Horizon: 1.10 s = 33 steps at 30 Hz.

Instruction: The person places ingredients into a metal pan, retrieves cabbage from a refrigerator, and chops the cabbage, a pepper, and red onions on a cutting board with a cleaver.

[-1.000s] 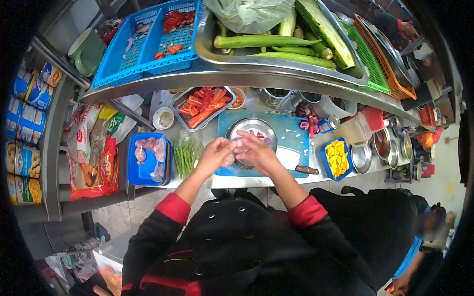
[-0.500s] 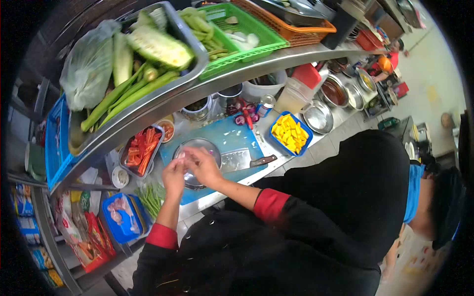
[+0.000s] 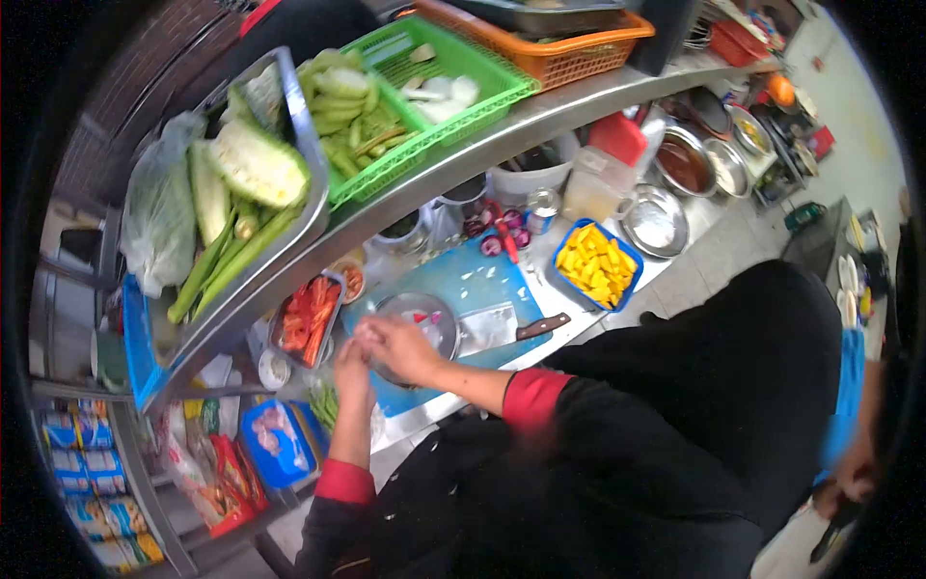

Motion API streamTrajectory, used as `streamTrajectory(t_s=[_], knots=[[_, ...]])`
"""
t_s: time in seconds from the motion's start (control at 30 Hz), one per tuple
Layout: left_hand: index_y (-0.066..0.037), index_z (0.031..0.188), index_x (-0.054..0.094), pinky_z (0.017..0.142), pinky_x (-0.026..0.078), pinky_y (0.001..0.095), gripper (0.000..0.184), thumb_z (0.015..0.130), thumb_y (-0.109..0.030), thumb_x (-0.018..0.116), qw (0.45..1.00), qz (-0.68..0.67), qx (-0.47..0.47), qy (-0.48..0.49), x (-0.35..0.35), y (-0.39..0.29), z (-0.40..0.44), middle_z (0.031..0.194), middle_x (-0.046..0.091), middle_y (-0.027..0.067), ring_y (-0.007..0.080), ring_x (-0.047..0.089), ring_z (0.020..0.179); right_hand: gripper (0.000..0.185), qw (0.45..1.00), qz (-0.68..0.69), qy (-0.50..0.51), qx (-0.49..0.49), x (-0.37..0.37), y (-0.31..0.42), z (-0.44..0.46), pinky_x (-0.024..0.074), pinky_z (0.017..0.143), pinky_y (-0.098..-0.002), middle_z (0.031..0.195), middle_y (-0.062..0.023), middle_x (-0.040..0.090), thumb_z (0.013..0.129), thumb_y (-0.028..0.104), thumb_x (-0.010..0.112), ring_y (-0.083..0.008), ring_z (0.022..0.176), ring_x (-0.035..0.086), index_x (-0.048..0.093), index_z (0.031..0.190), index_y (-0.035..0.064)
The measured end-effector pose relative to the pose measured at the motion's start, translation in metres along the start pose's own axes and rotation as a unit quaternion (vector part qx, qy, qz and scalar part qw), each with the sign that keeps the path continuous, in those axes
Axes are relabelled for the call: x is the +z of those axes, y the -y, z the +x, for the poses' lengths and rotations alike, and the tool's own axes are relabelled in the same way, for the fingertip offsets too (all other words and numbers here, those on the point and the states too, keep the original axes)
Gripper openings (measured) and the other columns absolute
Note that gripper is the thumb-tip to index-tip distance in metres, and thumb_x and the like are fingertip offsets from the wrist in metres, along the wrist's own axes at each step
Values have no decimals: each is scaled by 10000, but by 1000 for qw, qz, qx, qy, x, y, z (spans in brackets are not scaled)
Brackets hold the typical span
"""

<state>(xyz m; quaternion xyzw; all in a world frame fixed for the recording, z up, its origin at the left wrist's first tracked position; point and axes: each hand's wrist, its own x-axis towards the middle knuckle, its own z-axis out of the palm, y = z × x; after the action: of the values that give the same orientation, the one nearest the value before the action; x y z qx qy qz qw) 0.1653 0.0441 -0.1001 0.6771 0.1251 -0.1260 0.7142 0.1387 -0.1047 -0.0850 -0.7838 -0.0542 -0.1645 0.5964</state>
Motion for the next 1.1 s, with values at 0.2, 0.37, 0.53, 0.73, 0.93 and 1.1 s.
streamTrajectory(t_s=[0.2, 0.37, 0.53, 0.73, 0.93, 1.1], knots=[[-130, 906, 595, 652, 388, 264, 157, 987, -204, 483, 965, -224, -125, 52, 6, -9, -3, 735, 489, -54, 90, 434, 679, 315, 884, 410, 126, 186, 7, -45, 5, 567, 715, -322, 963, -121, 730, 908, 160, 684, -199, 811, 713, 652, 1170, -12], [-152, 828, 512, 770, 437, 327, 177, 959, -270, 519, 943, -236, -149, 182, 1, 5, -6, 824, 553, -15, 138, 527, 821, 304, 795, 466, 93, 378, 1, -66, 8, 557, 728, -291, 997, -123, 709, 910, 43, 609, -172, 856, 694, 589, 1202, -38], [-129, 819, 523, 842, 482, 345, 194, 957, -265, 526, 944, -285, -148, 75, -1, 17, -6, 868, 607, 11, 175, 605, 905, 334, 700, 582, 40, 411, 0, -83, -17, 541, 787, -317, 1129, -102, 669, 903, 69, 488, -195, 963, 660, 573, 1224, 34], [-49, 899, 590, 887, 507, 368, 151, 948, -188, 556, 989, -86, -30, 120, -4, 33, 4, 987, 657, 90, 238, 651, 972, 320, 706, 499, 135, 484, -27, -49, 1, 540, 782, -381, 1114, -68, 652, 928, 219, 579, -221, 1016, 640, 550, 1228, 113], [-6, 968, 617, 902, 510, 366, 175, 947, -170, 559, 971, -213, -92, 61, -1, 32, 2, 1005, 662, 126, 243, 649, 976, 301, 754, 483, 150, 419, -8, -101, -18, 547, 747, -344, 1071, -109, 655, 865, -33, 611, -206, 961, 655, 544, 1127, 98], [-32, 987, 596, 916, 506, 372, 197, 959, -216, 535, 948, -275, -147, 60, -3, 18, -5, 1043, 674, 143, 254, 646, 998, 399, 692, 581, 133, 406, -19, -81, -13, 535, 766, -335, 1097, -114, 657, 827, -87, 629, -202, 946, 656, 537, 1166, 103]])
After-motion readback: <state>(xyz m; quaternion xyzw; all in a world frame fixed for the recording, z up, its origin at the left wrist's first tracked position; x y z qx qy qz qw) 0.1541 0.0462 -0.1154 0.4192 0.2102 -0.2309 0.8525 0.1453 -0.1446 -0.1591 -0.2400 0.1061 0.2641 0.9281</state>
